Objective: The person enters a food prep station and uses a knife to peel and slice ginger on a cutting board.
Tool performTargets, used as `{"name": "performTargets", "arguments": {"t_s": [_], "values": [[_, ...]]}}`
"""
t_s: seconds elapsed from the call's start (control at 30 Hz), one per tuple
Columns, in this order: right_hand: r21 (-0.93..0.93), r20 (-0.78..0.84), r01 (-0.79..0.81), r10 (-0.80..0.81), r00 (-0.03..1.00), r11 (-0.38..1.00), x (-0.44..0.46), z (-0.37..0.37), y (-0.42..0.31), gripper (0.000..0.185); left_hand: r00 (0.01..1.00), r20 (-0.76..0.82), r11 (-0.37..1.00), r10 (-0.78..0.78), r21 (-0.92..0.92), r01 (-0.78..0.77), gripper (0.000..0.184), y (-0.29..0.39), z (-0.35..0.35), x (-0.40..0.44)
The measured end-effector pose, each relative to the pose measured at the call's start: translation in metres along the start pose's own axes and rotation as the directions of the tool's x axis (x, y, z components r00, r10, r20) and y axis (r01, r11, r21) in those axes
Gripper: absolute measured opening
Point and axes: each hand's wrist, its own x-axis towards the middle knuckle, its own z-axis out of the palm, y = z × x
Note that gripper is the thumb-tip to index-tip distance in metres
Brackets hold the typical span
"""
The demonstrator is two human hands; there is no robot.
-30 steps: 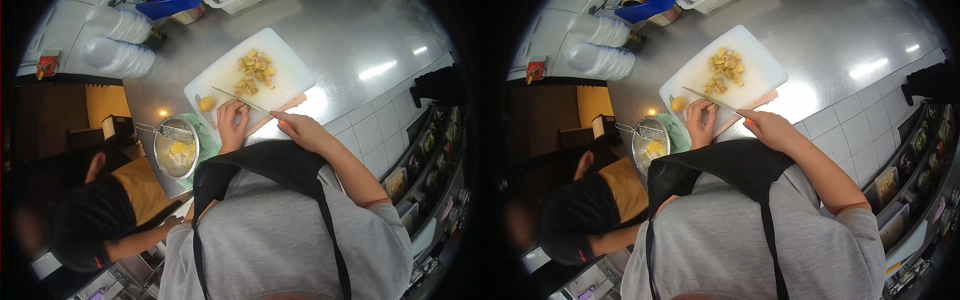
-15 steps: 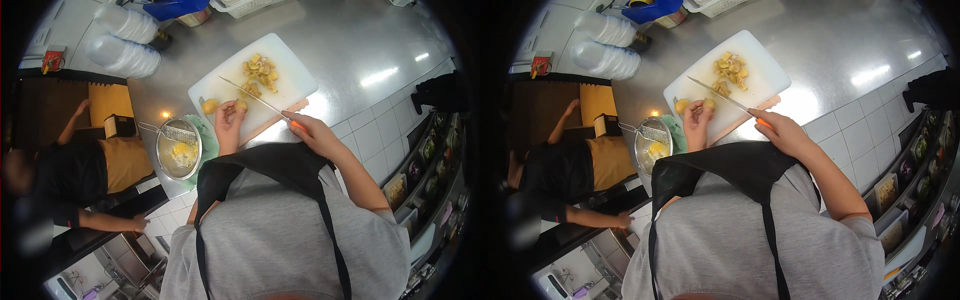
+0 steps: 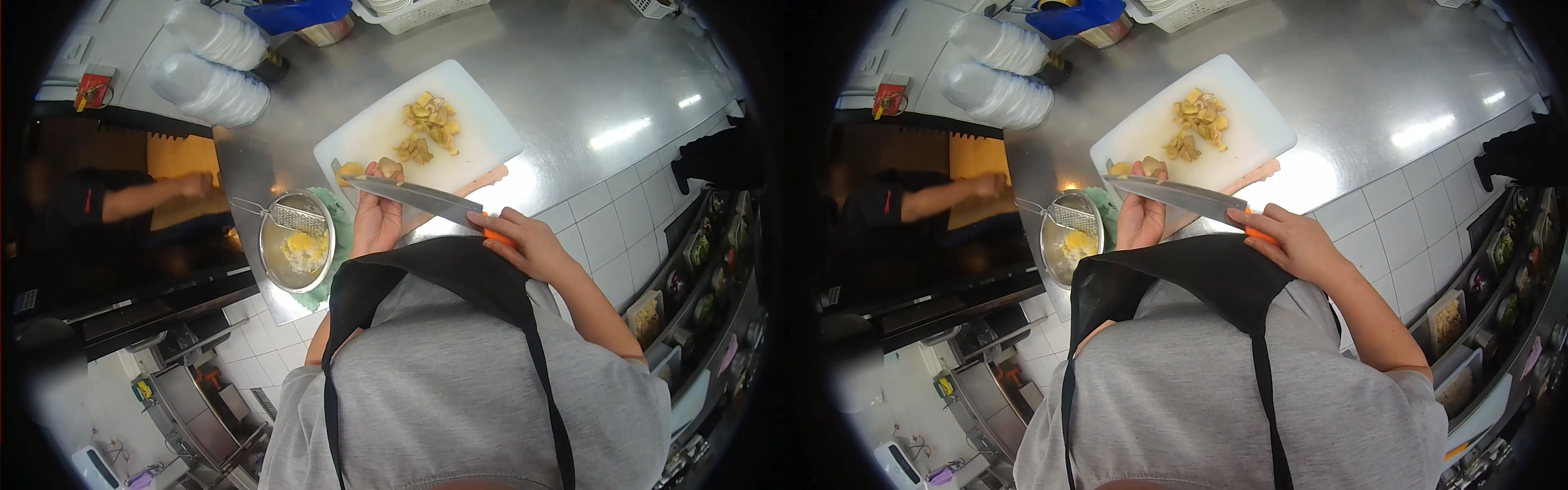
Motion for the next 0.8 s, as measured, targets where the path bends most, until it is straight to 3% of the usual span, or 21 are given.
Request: {"name": "performTargets", "arguments": {"t_s": [0.13, 0.33, 0.47, 0.8], "values": [[0.004, 0.005, -0.019, 0.019, 1.000, 1.000, -0.004, 0.001, -0.001, 0.046, 0.999, -0.004, 0.986, -0.052, -0.157, 0.051, 0.030, 0.002, 0.004, 0.000], [-0.051, -0.058, -0.027, 0.024, 0.998, 0.998, -0.004, 0.008, 0.001, 0.045, 0.995, -0.079, 0.980, -0.062, -0.192, 0.046, 0.027, 0.002, 0.010, 0.002], [-0.088, -0.100, -0.012, 0.003, 0.995, 0.996, -0.001, 0.013, 0.005, 0.044, 0.996, -0.041, 0.979, -0.082, -0.189, 0.072, 0.026, 0.001, 0.019, -0.001], [-0.217, -0.193, 0.011, -0.054, 0.980, 0.976, 0.003, 0.022, 0.001, 0.043, 0.991, -0.134, 0.995, 0.012, -0.097, -0.025, 0.027, -0.004, 0.027, 0.005]]}}
